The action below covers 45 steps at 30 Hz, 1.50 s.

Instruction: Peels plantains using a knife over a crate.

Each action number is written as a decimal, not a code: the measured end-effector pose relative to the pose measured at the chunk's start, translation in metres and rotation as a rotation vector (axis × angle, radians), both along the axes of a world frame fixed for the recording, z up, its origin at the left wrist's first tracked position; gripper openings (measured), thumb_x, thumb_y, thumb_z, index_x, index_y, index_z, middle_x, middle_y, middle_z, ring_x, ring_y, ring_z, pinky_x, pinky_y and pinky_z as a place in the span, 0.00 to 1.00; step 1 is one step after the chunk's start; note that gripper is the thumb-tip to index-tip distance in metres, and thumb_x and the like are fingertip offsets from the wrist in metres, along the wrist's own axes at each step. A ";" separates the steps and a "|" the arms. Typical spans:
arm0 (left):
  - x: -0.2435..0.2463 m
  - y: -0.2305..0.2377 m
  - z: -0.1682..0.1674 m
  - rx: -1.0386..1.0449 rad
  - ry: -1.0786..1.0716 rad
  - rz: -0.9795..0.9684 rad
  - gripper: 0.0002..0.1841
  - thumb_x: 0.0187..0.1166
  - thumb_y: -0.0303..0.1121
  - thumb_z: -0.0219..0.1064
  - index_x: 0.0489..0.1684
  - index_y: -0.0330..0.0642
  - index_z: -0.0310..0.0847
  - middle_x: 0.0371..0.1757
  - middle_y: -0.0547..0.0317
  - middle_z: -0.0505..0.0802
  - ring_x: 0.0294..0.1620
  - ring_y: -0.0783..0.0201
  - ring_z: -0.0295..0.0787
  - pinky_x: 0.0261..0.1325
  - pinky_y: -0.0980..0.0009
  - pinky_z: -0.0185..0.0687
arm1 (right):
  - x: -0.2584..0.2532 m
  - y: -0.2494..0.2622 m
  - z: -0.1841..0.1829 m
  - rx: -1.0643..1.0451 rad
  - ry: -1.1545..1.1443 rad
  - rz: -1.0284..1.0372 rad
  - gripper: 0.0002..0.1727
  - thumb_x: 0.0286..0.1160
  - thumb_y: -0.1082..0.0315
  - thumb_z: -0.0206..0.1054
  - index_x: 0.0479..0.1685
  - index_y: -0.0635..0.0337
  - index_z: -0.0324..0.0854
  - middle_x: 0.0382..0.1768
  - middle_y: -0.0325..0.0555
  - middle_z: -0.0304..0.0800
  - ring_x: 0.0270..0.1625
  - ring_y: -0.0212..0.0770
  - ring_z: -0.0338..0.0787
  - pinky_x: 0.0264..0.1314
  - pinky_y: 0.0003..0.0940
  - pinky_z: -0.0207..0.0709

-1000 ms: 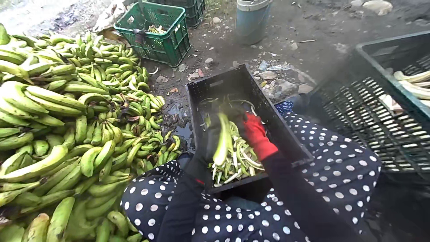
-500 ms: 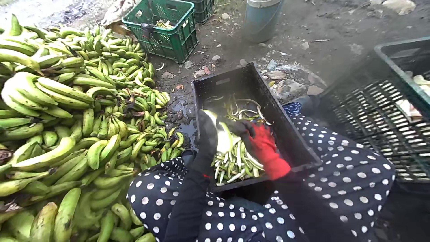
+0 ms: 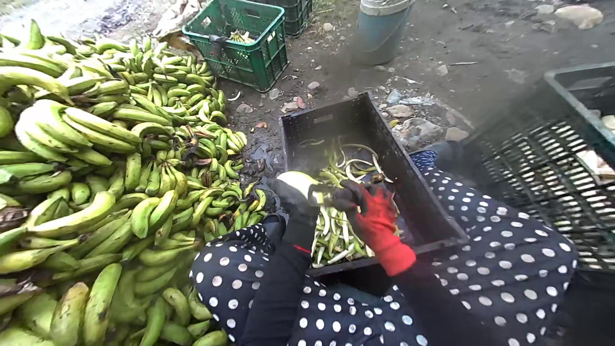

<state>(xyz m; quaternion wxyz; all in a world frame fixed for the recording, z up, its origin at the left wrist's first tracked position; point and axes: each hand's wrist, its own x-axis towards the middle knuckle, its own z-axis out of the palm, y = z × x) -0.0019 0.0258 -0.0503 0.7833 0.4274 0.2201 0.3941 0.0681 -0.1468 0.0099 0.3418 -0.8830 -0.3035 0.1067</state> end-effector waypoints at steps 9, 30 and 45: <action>0.000 -0.020 0.077 0.414 0.484 -0.226 0.25 0.91 0.41 0.34 0.67 0.31 0.71 0.45 0.51 0.86 0.43 0.67 0.83 0.48 0.68 0.82 | 0.025 -0.005 0.018 -0.030 -0.112 0.000 0.32 0.75 0.41 0.62 0.74 0.47 0.84 0.69 0.69 0.82 0.76 0.80 0.72 0.67 0.83 0.62; -0.007 -0.043 0.077 0.159 0.429 -0.277 0.21 0.90 0.40 0.43 0.67 0.39 0.76 0.44 0.55 0.87 0.40 0.66 0.83 0.47 0.65 0.83 | 0.032 -0.006 0.016 -0.110 0.192 0.059 0.27 0.86 0.47 0.54 0.75 0.48 0.82 0.69 0.65 0.84 0.76 0.70 0.77 0.72 0.76 0.65; -0.006 -0.043 0.099 0.464 0.629 -0.344 0.21 0.89 0.36 0.47 0.66 0.31 0.76 0.49 0.48 0.88 0.46 0.63 0.85 0.54 0.62 0.83 | 0.037 0.002 0.009 -0.035 0.340 0.127 0.23 0.90 0.57 0.53 0.73 0.59 0.81 0.66 0.64 0.87 0.73 0.63 0.82 0.77 0.65 0.69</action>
